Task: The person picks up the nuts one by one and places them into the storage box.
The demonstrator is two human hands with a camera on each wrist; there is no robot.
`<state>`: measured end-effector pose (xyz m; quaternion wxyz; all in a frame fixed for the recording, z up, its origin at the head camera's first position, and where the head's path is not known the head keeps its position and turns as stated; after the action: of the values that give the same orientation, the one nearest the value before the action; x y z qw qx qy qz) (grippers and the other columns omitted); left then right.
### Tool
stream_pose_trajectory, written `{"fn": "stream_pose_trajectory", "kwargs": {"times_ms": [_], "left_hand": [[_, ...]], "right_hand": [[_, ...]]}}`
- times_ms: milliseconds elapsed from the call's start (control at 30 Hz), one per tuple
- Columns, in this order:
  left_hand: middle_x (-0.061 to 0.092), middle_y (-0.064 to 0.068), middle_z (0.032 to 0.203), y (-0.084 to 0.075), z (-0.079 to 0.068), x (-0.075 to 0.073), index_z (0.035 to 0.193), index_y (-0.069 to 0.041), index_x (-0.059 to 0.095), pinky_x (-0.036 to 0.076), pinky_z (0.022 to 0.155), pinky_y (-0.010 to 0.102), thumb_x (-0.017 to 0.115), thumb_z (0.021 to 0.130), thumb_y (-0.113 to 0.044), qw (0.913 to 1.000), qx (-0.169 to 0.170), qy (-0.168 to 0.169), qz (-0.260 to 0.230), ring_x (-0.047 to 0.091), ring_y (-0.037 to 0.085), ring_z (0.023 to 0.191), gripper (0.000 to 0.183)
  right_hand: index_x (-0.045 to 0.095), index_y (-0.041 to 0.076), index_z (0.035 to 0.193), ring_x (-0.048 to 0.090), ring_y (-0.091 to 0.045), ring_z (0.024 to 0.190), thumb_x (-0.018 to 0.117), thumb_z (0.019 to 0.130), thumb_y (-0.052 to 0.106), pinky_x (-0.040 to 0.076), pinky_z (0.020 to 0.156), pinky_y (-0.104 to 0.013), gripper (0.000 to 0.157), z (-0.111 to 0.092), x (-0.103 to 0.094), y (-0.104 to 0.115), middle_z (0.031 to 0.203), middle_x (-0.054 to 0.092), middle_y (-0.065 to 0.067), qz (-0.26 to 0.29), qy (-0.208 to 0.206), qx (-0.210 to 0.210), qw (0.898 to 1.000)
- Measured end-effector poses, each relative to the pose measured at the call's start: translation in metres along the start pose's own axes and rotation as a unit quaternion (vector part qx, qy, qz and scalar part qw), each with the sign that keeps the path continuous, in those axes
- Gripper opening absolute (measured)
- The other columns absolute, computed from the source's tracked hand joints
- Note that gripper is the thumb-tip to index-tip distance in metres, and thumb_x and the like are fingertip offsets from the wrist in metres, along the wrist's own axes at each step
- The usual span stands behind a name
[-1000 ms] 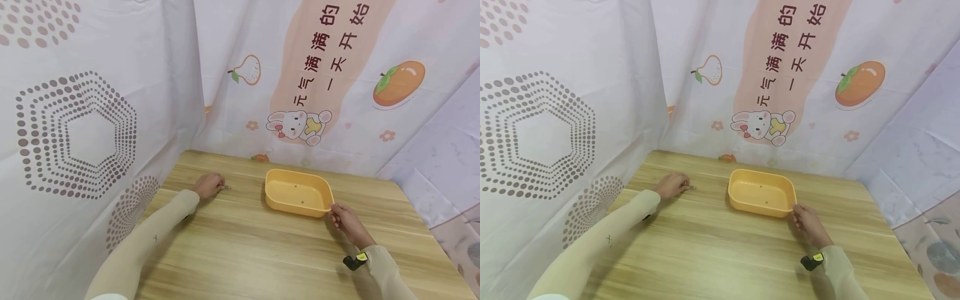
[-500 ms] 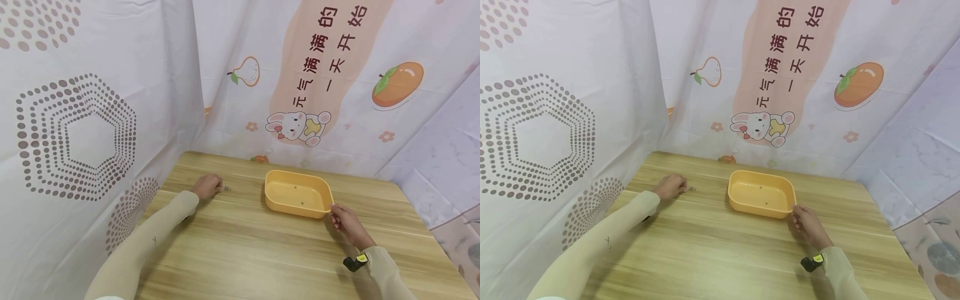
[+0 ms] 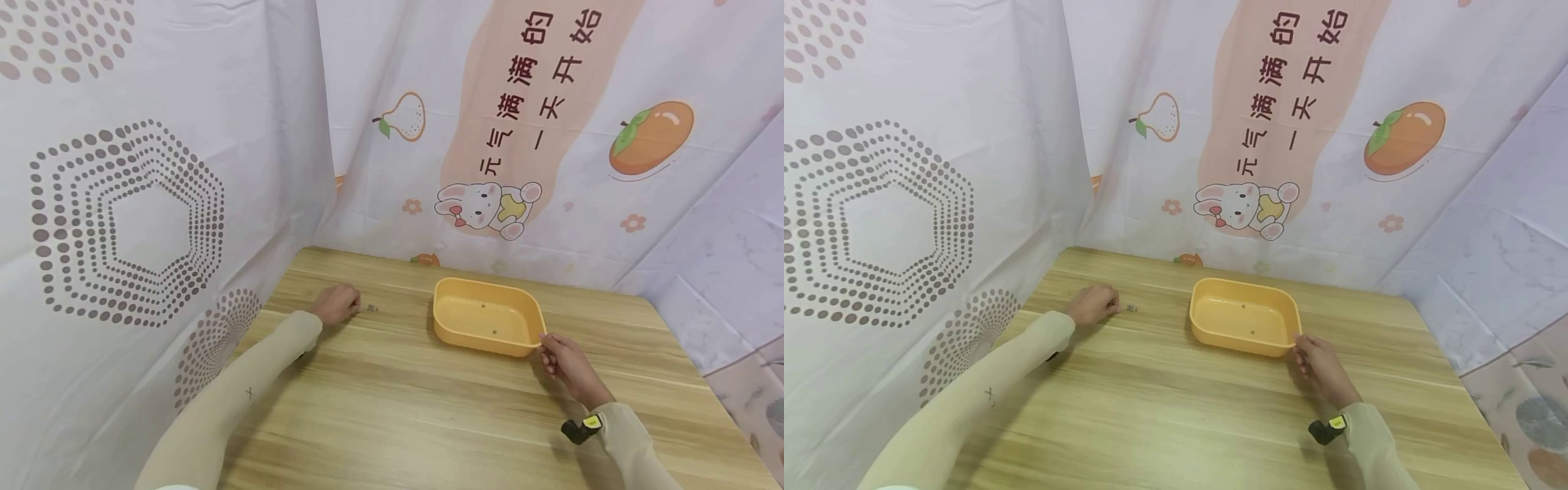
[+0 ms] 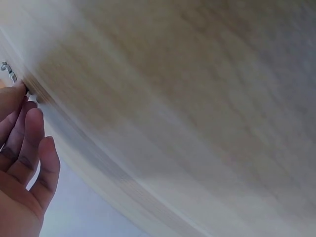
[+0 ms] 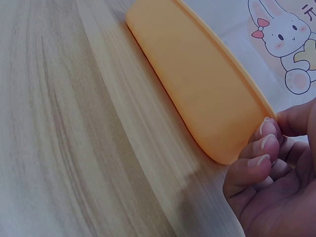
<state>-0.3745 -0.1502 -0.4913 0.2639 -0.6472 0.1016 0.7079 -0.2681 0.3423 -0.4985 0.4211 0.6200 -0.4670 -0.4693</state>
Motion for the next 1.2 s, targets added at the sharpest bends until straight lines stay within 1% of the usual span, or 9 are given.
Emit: {"fn": "stream_pose_trajectory", "kwargs": {"times_ms": [100, 267, 533, 700, 967, 1200], "left_hand": [[0.069, -0.001, 0.088, 0.0008, 0.0007, 0.0003, 0.086, -0.012, 0.074, 0.056, 0.069, 0.03, 0.074, 0.096, -0.014, 1.0, 0.001, 0.003, -0.001, 0.06, 0.01, 0.076, 0.01], [0.07, -0.002, 0.091, 0.0021, 0.0003, 0.0013, 0.09, -0.013, 0.075, 0.055, 0.068, 0.028, 0.076, 0.095, -0.017, 0.9999, 0.002, 0.01, -0.005, 0.062, 0.009, 0.078, 0.007], [0.065, -0.004, 0.091, 0.0004, -0.0026, -0.0007, 0.094, -0.014, 0.074, 0.052, 0.067, 0.029, 0.075, 0.096, -0.018, 0.9996, -0.009, 0.019, -0.021, 0.058, 0.01, 0.078, 0.005], [0.064, -0.004, 0.091, 0.0002, -0.002, 0.0002, 0.094, -0.014, 0.074, 0.053, 0.068, 0.029, 0.075, 0.096, -0.019, 0.9998, 0.004, 0.017, -0.009, 0.058, 0.009, 0.079, 0.005], [0.064, -0.004, 0.089, 0.0004, -0.0026, -0.0003, 0.09, -0.015, 0.072, 0.052, 0.066, 0.028, 0.075, 0.096, -0.018, 0.9998, 0.02, 0.004, 0.0, 0.057, 0.01, 0.078, 0.007], [0.064, -0.005, 0.088, 0.0015, -0.0039, -0.0008, 0.09, -0.015, 0.072, 0.051, 0.064, 0.026, 0.074, 0.097, -0.019, 0.9998, 0.02, 0.003, -0.001, 0.056, 0.008, 0.076, 0.008]], "right_hand": [[0.055, 0.003, 0.096, 0.044, -0.009, 0.059, 0.045, 0.111, 0.037, 0.042, 0.053, -0.025, 0.039, 0.0012, -0.0009, -0.0005, 0.073, 0.049, 0.002, 0.004, -0.004, 0.006, 1.0], [0.055, 0.003, 0.096, 0.044, -0.009, 0.059, 0.044, 0.112, 0.036, 0.042, 0.052, -0.025, 0.038, 0.0018, -0.0013, -0.0009, 0.073, 0.049, 0.002, 0.005, 0.001, 0.005, 1.0], [0.055, 0.004, 0.096, 0.044, -0.009, 0.059, 0.044, 0.111, 0.037, 0.042, 0.053, -0.025, 0.038, 0.0024, -0.0016, -0.0011, 0.073, 0.048, 0.002, 0.006, -0.001, 0.009, 1.0], [0.055, 0.004, 0.095, 0.043, -0.009, 0.059, 0.044, 0.111, 0.037, 0.042, 0.053, -0.025, 0.038, 0.0012, -0.0012, -0.0005, 0.073, 0.048, 0.002, 0.007, -0.004, 0.009, 1.0], [0.055, 0.004, 0.095, 0.044, -0.009, 0.059, 0.044, 0.111, 0.036, 0.042, 0.053, -0.025, 0.038, 0.0002, -0.0004, 0.0015, 0.073, 0.048, 0.002, 0.006, -0.003, 0.004, 1.0], [0.055, 0.003, 0.094, 0.044, -0.009, 0.059, 0.044, 0.112, 0.035, 0.042, 0.053, -0.024, 0.038, -0.0007, 0.0007, 0.0016, 0.072, 0.048, 0.002, 0.004, -0.004, -0.001, 1.0]]}}
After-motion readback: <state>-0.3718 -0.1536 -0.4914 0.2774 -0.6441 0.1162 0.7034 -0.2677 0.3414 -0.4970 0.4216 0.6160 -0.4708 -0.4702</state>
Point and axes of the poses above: each hand's wrist, its own z-axis towards the middle knuckle, its own x-axis out of the palm, y = z × x, the point moved 5 cm from there along z, towards the middle knuckle
